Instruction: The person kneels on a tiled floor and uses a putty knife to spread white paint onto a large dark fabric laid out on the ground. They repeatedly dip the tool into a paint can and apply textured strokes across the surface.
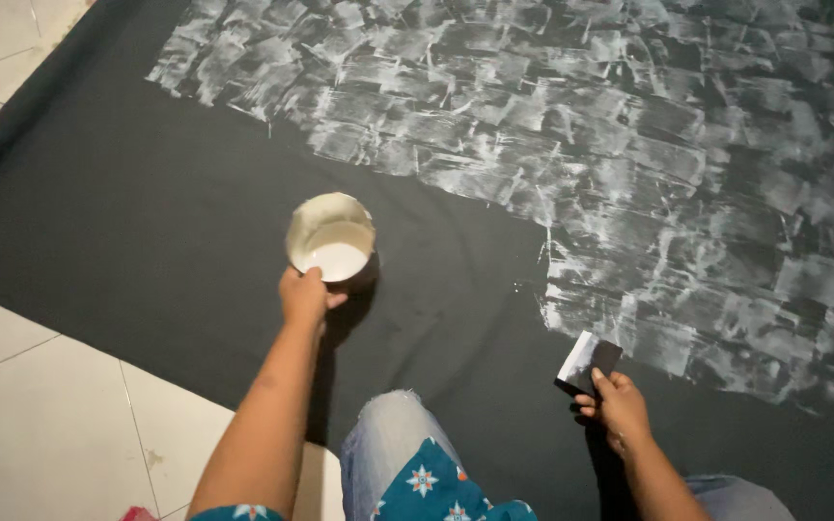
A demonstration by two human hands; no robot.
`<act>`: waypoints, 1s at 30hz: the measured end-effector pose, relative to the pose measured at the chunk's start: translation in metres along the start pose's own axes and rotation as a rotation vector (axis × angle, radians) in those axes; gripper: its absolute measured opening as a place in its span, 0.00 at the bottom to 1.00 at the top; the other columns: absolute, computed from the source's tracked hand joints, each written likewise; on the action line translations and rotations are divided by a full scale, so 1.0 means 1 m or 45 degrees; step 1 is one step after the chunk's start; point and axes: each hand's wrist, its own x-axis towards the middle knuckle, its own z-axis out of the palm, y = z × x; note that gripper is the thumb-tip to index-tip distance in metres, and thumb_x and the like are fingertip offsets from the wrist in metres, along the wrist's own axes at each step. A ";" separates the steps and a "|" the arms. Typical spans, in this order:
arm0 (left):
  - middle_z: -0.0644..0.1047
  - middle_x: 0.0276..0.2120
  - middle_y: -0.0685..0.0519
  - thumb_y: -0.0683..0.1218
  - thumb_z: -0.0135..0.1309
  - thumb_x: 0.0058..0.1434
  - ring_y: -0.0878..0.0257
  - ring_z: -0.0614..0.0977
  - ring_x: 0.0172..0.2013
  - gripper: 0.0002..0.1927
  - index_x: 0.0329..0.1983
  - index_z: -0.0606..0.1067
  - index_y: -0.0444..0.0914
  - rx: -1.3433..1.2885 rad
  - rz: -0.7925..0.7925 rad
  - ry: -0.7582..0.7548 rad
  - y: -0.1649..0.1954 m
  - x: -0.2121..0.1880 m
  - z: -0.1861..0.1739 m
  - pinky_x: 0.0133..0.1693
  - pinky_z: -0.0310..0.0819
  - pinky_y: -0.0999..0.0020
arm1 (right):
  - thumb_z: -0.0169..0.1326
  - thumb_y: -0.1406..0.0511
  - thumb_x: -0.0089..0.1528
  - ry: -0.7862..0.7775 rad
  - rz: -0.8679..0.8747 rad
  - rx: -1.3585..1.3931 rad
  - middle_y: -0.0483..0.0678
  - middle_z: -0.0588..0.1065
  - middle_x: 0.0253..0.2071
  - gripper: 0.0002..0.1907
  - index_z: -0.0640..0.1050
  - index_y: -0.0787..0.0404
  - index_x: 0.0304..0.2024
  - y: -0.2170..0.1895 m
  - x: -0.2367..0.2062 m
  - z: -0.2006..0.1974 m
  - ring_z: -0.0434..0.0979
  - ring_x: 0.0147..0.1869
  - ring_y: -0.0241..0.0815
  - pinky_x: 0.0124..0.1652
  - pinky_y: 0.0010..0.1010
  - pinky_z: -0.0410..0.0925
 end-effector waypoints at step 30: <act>0.32 0.78 0.48 0.66 0.28 0.70 0.34 0.29 0.74 0.40 0.80 0.41 0.45 1.407 -0.249 0.379 -0.061 0.074 -0.136 0.61 0.21 0.17 | 0.57 0.64 0.65 0.012 -0.084 -0.490 0.51 0.72 0.45 0.22 0.69 0.65 0.58 0.015 0.036 0.032 0.70 0.44 0.42 0.45 0.37 0.67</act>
